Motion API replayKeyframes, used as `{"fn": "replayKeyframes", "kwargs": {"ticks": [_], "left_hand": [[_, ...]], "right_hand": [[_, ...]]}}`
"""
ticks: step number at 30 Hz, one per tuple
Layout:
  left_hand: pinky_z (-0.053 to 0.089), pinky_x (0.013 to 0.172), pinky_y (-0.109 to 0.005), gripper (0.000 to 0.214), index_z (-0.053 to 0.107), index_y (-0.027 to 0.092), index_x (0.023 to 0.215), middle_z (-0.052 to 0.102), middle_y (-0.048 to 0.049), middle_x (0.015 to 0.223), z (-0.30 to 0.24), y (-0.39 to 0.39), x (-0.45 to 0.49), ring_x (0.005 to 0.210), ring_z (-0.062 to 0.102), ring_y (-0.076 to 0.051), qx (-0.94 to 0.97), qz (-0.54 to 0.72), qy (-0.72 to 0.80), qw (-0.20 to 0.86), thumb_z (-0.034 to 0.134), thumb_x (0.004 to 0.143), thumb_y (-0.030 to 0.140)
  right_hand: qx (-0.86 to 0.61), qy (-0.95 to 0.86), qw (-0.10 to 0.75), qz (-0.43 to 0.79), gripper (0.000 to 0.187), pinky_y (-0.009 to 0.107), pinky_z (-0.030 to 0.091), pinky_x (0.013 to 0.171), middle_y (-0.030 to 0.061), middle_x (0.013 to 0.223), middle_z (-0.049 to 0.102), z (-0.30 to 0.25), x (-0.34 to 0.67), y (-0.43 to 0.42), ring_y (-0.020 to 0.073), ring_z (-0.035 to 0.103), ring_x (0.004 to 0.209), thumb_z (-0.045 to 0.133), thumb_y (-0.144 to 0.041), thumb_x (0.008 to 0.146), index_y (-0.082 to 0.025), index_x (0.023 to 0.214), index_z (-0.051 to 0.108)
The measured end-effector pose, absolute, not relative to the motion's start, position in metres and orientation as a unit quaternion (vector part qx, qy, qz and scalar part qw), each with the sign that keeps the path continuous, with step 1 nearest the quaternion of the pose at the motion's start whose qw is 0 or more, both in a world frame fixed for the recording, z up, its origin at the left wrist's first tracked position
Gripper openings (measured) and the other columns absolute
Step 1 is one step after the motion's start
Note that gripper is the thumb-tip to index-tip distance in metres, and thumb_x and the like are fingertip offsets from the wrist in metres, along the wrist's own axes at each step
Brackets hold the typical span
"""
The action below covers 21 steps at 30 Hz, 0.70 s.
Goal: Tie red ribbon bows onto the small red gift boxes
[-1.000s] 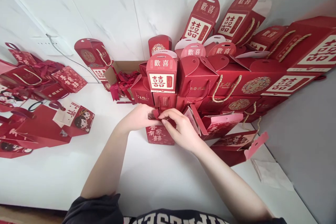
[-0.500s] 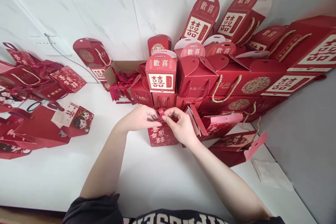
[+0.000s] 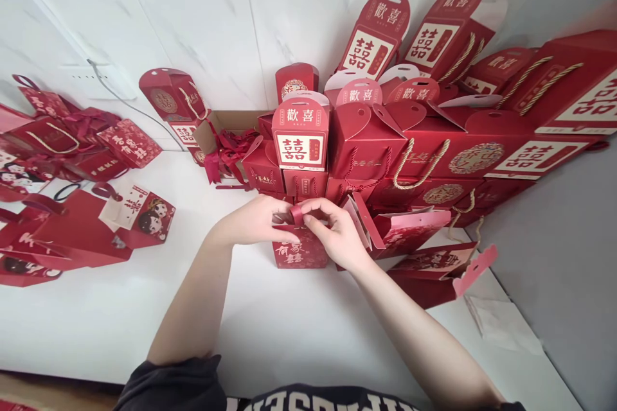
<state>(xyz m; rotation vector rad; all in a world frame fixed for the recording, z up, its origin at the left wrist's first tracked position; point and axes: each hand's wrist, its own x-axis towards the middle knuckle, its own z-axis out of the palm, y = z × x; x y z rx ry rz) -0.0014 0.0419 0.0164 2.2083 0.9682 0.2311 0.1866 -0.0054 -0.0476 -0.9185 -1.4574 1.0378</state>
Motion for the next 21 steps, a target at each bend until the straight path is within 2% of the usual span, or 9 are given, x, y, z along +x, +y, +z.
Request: {"fn": "replayKeyframes", "kwargs": {"ticks": [3,6,10,13,16,21], "left_hand": [[0.029,0.050,-0.022,0.037,0.055,0.014,0.061,0.044,0.0036,0.057,0.008,0.042,0.005,0.056,0.037,-0.009,0.844,0.107,0.397,0.345,0.069,0.075,0.045],[0.030,0.052,-0.023,0.036,0.057,0.013,0.062,0.044,0.0023,0.057,0.001,0.044,0.008,0.057,0.038,-0.010,0.837,0.126,0.411,0.338,0.061,0.081,0.043],[0.028,0.051,-0.024,0.035,0.052,0.014,0.059,0.044,0.0024,0.056,0.003,0.046,0.006,0.056,0.037,-0.010,0.843,0.156,0.420,0.298,0.060,0.080,0.040],[0.026,0.050,-0.024,0.038,0.043,0.015,0.054,0.038,0.0039,0.051,0.014,0.044,-0.002,0.052,0.032,-0.009,0.859,0.143,0.416,0.260,0.061,0.080,0.037],[0.025,0.048,-0.025,0.042,0.039,0.016,0.052,0.035,0.0041,0.050,0.030,0.038,-0.025,0.049,0.031,-0.009,0.865,0.115,0.429,0.236,0.061,0.080,0.038],[0.027,0.051,-0.024,0.044,0.044,0.016,0.055,0.040,0.0041,0.052,0.053,0.024,-0.093,0.051,0.036,-0.009,0.787,0.152,0.565,0.193,0.061,0.082,0.047]], "right_hand": [[-0.353,-0.642,0.520,0.438,0.020,0.037,0.045,0.105,0.0054,0.120,0.066,-0.044,0.190,-0.007,0.0185,0.060,0.116,0.053,-0.021,0.092,-0.022,0.100,0.071],[-0.343,-0.631,0.538,0.441,0.024,0.039,0.043,0.108,0.0052,0.125,0.065,-0.046,0.191,-0.006,0.0183,0.059,0.119,0.052,-0.021,0.093,-0.024,0.108,0.071],[-0.356,-0.610,0.568,0.422,0.025,0.041,0.040,0.112,0.0055,0.128,0.063,-0.051,0.189,-0.005,0.0196,0.056,0.123,0.055,-0.025,0.093,-0.026,0.112,0.071],[-0.363,-0.605,0.576,0.413,0.023,0.042,0.042,0.109,0.0065,0.127,0.063,-0.049,0.187,-0.006,0.0209,0.058,0.121,0.057,-0.028,0.092,-0.025,0.110,0.071],[-0.360,-0.616,0.564,0.416,0.024,0.041,0.048,0.101,0.0067,0.121,0.064,-0.041,0.191,-0.011,0.0204,0.063,0.109,0.058,-0.031,0.092,-0.026,0.114,0.068],[-0.370,-0.628,0.541,0.419,0.017,0.037,0.050,0.091,0.0050,0.103,0.069,-0.026,0.202,-0.023,0.0197,0.065,0.096,0.057,-0.032,0.094,-0.024,0.102,0.069]]}}
